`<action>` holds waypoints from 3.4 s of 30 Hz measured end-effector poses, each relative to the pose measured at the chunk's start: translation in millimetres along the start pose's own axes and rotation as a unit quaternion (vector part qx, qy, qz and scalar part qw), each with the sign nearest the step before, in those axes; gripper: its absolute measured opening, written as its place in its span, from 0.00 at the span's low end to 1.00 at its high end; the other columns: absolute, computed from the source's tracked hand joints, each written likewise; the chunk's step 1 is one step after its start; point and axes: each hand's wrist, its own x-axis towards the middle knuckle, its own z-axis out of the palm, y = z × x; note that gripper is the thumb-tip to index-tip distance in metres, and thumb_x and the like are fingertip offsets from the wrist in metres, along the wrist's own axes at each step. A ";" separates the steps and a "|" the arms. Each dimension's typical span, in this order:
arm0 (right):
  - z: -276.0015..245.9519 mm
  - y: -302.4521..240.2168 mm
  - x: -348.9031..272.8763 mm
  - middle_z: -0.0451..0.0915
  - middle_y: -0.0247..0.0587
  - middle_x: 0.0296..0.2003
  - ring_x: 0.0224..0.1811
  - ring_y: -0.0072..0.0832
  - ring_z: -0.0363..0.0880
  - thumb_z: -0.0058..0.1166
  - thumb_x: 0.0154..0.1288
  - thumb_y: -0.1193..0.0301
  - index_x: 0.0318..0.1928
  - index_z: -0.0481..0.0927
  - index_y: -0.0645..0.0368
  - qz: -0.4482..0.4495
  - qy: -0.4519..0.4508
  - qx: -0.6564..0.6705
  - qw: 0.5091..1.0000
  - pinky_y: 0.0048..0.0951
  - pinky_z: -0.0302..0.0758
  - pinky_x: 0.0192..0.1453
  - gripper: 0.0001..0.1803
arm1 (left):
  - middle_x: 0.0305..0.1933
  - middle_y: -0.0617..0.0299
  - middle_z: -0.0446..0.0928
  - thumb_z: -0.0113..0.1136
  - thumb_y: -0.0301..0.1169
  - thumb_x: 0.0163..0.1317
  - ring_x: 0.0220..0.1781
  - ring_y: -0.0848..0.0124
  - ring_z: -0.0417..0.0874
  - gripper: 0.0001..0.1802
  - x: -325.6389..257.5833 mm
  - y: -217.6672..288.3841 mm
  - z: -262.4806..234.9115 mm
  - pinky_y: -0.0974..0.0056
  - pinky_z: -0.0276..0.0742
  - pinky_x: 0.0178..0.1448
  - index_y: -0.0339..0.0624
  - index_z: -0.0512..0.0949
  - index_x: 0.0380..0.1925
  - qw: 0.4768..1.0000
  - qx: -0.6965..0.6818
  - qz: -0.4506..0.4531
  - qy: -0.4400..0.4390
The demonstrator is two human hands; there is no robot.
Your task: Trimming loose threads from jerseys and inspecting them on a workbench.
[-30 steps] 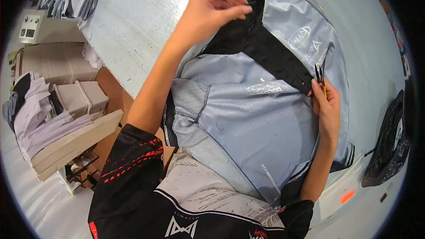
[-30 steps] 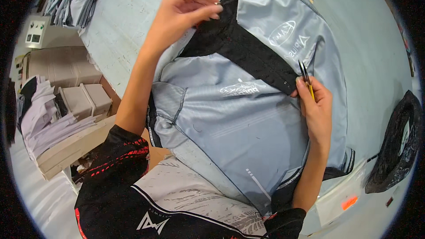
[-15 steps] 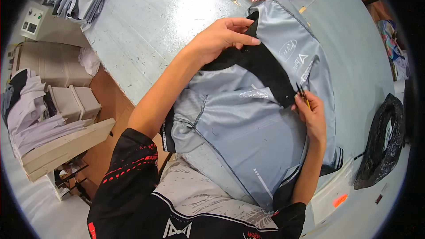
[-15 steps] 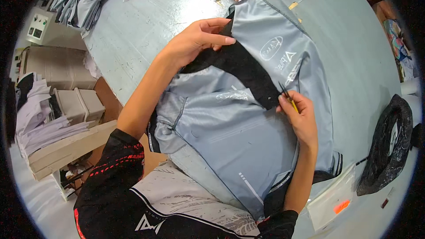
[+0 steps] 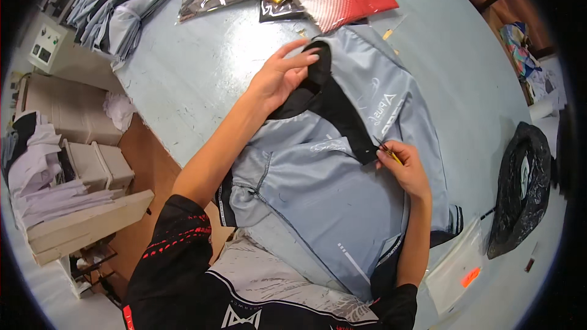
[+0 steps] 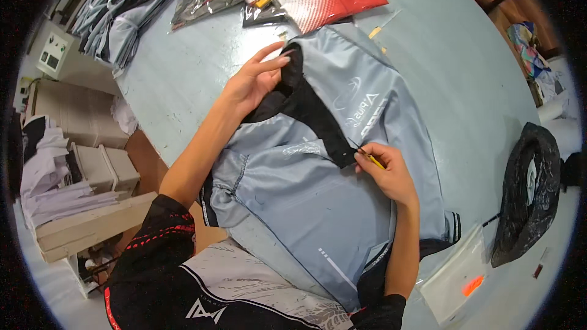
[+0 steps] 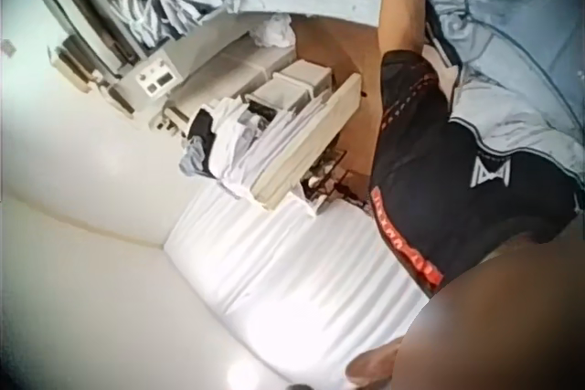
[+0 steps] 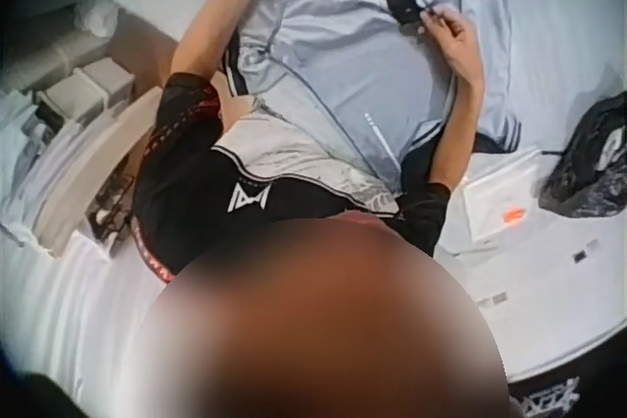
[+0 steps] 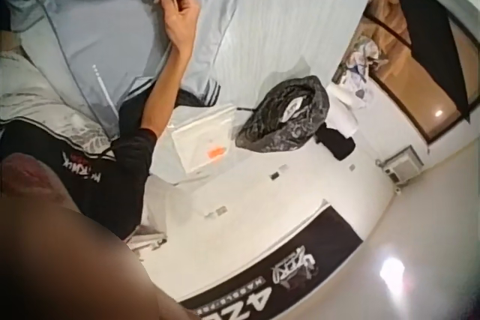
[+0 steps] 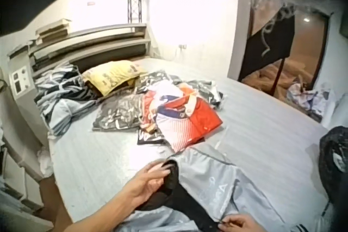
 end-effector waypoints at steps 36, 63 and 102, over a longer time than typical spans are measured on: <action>-1.6 -5.9 -15.1 0.73 0.22 0.22 0.25 0.09 0.62 0.53 0.67 0.67 0.29 0.79 0.60 -0.073 -0.028 -0.010 0.997 0.16 0.57 0.30 0.11 | 0.42 0.57 0.77 0.58 0.14 0.48 0.43 0.68 0.80 0.23 13.5 3.4 2.5 0.66 0.77 0.47 0.37 0.74 0.47 0.759 0.598 0.254 -0.040; -15.3 -1.7 -22.2 0.78 0.27 0.26 0.32 0.12 0.73 0.51 0.69 0.68 0.34 0.80 0.63 -0.103 -0.038 -0.016 0.994 0.17 0.68 0.41 0.11 | 0.33 0.65 0.79 0.59 0.22 0.57 0.34 0.74 0.80 0.10 35.5 72.7 -39.6 0.68 0.78 0.32 0.40 0.79 0.40 0.922 0.377 0.006 0.085; -12.4 4.4 -22.5 0.74 0.23 0.22 0.16 0.07 0.56 0.52 0.68 0.65 0.32 0.78 0.59 -0.095 -0.006 0.091 0.991 0.16 0.50 0.20 0.11 | 0.38 0.69 0.75 0.49 0.26 0.67 0.39 0.79 0.76 0.03 20.6 67.2 -15.3 0.71 0.74 0.44 0.46 0.72 0.38 0.879 0.469 0.022 -0.086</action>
